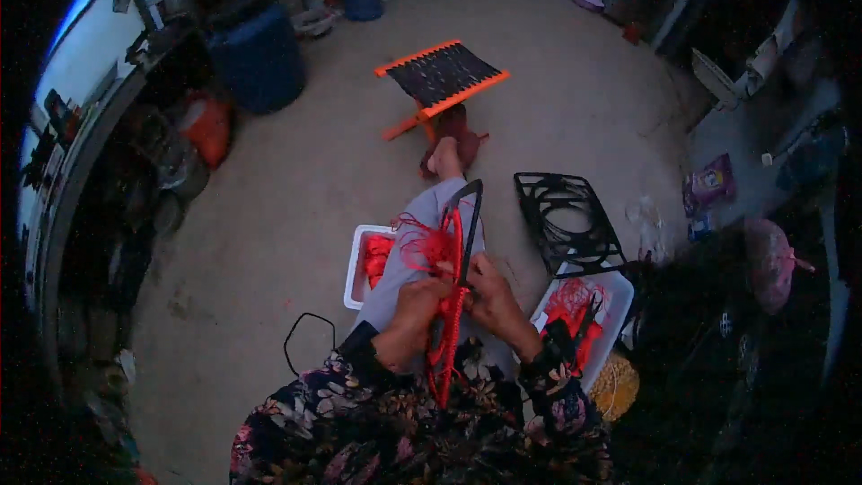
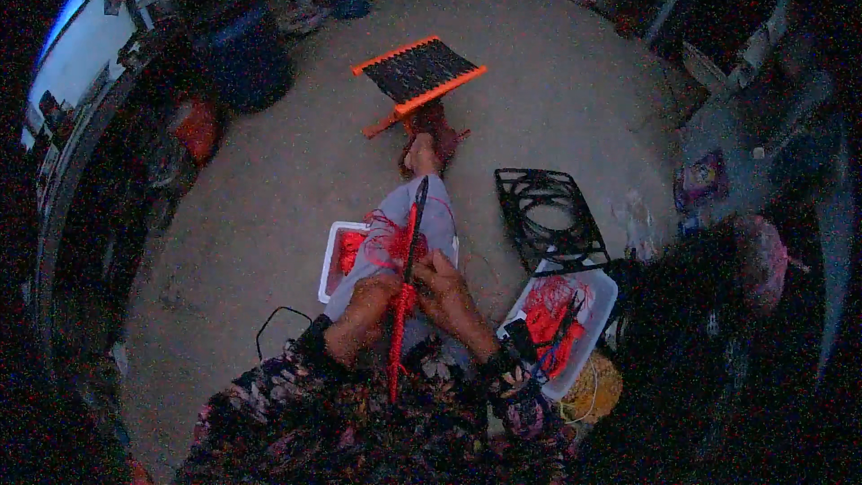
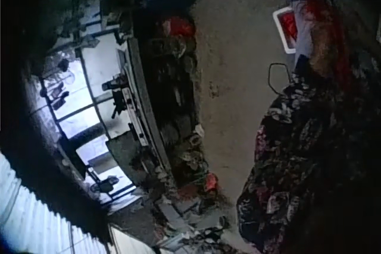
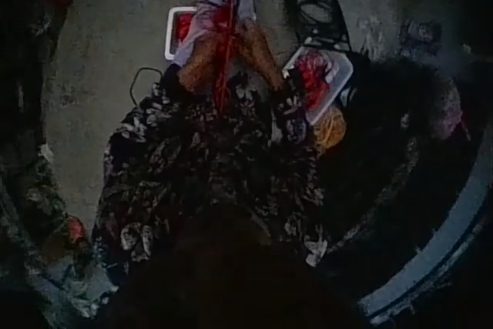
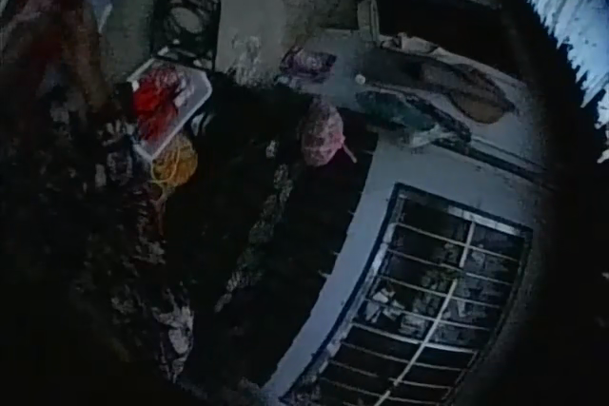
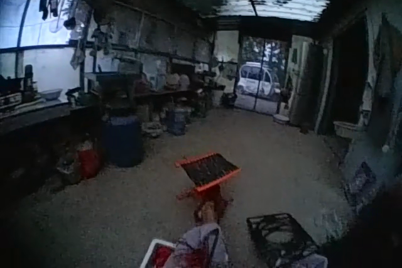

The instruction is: Weaving red plastic cord through the metal frame of a chair seat.

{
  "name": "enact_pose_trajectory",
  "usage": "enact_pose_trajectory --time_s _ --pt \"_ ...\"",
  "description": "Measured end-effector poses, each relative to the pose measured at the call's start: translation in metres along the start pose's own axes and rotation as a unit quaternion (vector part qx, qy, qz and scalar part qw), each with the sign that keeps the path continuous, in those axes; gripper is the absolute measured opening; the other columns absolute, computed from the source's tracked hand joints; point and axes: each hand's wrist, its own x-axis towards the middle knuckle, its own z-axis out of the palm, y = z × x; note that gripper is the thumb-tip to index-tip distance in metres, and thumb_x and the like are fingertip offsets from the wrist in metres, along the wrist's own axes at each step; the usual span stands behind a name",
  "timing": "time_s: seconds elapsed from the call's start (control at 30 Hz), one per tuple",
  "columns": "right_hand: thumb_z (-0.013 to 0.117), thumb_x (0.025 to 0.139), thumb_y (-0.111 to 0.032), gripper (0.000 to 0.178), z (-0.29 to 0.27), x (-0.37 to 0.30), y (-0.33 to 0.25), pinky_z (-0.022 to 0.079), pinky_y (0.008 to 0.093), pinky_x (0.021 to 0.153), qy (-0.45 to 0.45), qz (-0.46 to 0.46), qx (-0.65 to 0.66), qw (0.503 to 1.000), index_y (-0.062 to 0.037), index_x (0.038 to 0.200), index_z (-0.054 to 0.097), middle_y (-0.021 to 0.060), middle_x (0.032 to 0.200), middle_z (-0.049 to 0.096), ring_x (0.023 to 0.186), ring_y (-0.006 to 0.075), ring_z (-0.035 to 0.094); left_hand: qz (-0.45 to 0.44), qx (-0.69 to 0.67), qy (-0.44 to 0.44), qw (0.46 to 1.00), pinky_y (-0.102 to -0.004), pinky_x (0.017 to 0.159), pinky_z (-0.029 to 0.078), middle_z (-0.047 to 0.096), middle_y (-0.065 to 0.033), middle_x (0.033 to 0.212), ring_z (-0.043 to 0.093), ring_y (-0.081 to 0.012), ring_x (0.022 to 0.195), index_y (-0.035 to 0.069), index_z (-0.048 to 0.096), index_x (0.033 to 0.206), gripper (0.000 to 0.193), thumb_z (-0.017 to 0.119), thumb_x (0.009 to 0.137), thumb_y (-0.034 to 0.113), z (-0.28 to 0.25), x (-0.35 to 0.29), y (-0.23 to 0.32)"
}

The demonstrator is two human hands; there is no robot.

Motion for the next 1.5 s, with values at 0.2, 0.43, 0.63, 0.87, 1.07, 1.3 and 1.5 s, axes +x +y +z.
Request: enact_pose_trajectory --time_s 0.2,0.43,0.63,0.87,1.07,1.3,1.5 --pt "0.067 0.072 -0.015 0.036 -0.016 -0.005 0.022 0.044 0.0322 0.077 0.032 0.019 -0.080 0.996 -0.0067 0.107 0.061 0.0094 0.093 0.053 0.089 0.0257 0.054 0.038 -0.013 -0.086 0.995 -0.0346 0.069 0.049 0.064 -0.0121 0.092 0.063 -0.0210 0.076 -0.001 0.059 0.104 0.030 0.051 0.089 0.024 -0.023 0.014 -0.012" --pt "0.057 0.086 -0.028 0.032 -0.060 0.005 0.017 0.044 0.0348 0.085 0.224 0.220 0.251 0.916 -0.0042 0.107 0.060 0.0068 0.105 0.059 0.097 0.0219 0.056 -0.043 -0.275 -0.276 0.920 -0.0358 0.070 0.050 0.061 -0.0109 0.090 0.060 -0.0228 0.082 0.002 0.054 0.108 0.032 0.047 0.093 0.029 -0.016 0.003 -0.006" --pt "0.049 0.089 -0.026 0.027 -0.118 0.025 -0.039 0.045 0.0387 0.084 0.214 0.099 0.662 0.711 -0.0045 0.105 0.052 0.0056 0.088 0.057 0.079 0.0220 0.057 -0.024 -0.335 -0.332 0.882 -0.0354 0.071 0.049 0.061 -0.0105 0.087 0.060 -0.0222 0.079 0.002 0.054 0.104 0.025 0.047 0.093 0.023 -0.016 0.004 -0.009" --pt "0.049 0.089 -0.024 0.023 -0.225 -0.036 -0.134 0.044 0.0281 0.060 0.085 -0.009 0.630 0.772 -0.0061 0.105 0.050 -0.0006 0.075 0.050 0.062 0.0115 0.048 -0.004 -0.364 -0.327 0.872 -0.0340 0.069 0.048 0.061 -0.0101 0.085 0.059 -0.0212 0.077 0.001 0.052 0.108 0.025 0.049 0.092 0.019 -0.025 0.014 -0.023" --pt "0.050 0.089 -0.023 0.026 -0.064 -0.078 -0.068 0.039 0.0246 0.052 0.269 0.268 0.393 0.838 -0.0053 0.108 0.049 -0.0018 0.070 0.047 0.058 0.0093 0.044 -0.003 -0.357 -0.308 0.882 -0.0335 0.074 0.049 0.061 -0.0104 0.093 0.060 -0.0211 0.084 0.002 0.051 0.113 0.027 0.049 0.091 0.017 -0.020 0.024 -0.026" --pt "0.051 0.088 -0.022 0.030 -0.166 -0.161 -0.097 0.033 0.0205 0.043 0.510 0.232 0.242 0.792 -0.0042 0.112 0.048 -0.0032 0.065 0.043 0.052 0.0067 0.040 0.020 -0.251 -0.228 0.940 -0.0339 0.077 0.050 0.060 -0.0095 0.102 0.060 -0.0199 0.088 0.002 0.050 0.113 0.030 0.049 0.092 0.024 -0.051 0.076 0.007" --pt "0.059 0.080 -0.013 0.035 -0.103 -0.132 -0.053 0.033 0.0202 0.042 0.386 0.359 0.330 0.783 -0.0060 0.113 0.050 -0.0044 0.061 0.042 0.049 0.0052 0.039 -0.017 -0.280 -0.330 0.901 -0.0346 0.077 0.050 0.062 -0.0120 0.094 0.060 -0.0215 0.086 0.000 0.054 0.104 0.026 0.049 0.092 0.023 -0.040 0.136 0.011"
